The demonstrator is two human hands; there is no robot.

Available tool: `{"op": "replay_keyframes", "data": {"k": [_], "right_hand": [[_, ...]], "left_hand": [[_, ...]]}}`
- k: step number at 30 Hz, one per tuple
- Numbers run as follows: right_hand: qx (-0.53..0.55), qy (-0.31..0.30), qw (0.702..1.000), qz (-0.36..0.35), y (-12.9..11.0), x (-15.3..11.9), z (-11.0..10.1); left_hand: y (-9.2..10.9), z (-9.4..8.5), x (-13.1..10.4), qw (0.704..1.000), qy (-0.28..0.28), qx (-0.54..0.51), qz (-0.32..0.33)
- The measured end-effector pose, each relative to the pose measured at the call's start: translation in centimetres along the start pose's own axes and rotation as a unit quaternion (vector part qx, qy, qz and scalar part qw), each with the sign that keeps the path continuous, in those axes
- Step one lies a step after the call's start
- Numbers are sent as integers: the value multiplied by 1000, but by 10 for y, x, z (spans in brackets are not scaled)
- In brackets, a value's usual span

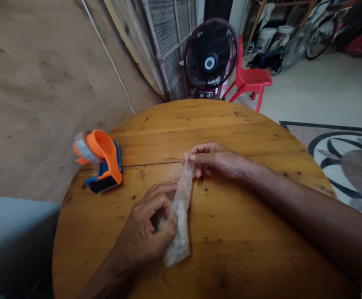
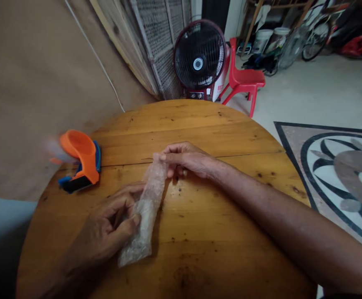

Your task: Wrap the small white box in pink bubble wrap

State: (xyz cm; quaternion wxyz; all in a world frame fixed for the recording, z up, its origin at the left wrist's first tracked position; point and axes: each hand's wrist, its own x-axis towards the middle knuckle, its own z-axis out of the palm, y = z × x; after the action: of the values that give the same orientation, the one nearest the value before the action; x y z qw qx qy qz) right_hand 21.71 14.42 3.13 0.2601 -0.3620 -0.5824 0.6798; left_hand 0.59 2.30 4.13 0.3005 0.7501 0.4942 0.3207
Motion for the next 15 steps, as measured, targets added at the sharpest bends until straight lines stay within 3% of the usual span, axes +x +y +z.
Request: {"op": "replay_keyframes", "data": {"k": [11,15], "right_hand": [[11,100,993,-61,1,-4,-9],[-62,63,993,-73,3,-3,-12]], "left_hand": [[0,1,1,999,-13,-22,-32],[0,1,0,999,-11,-22,-29]]}}
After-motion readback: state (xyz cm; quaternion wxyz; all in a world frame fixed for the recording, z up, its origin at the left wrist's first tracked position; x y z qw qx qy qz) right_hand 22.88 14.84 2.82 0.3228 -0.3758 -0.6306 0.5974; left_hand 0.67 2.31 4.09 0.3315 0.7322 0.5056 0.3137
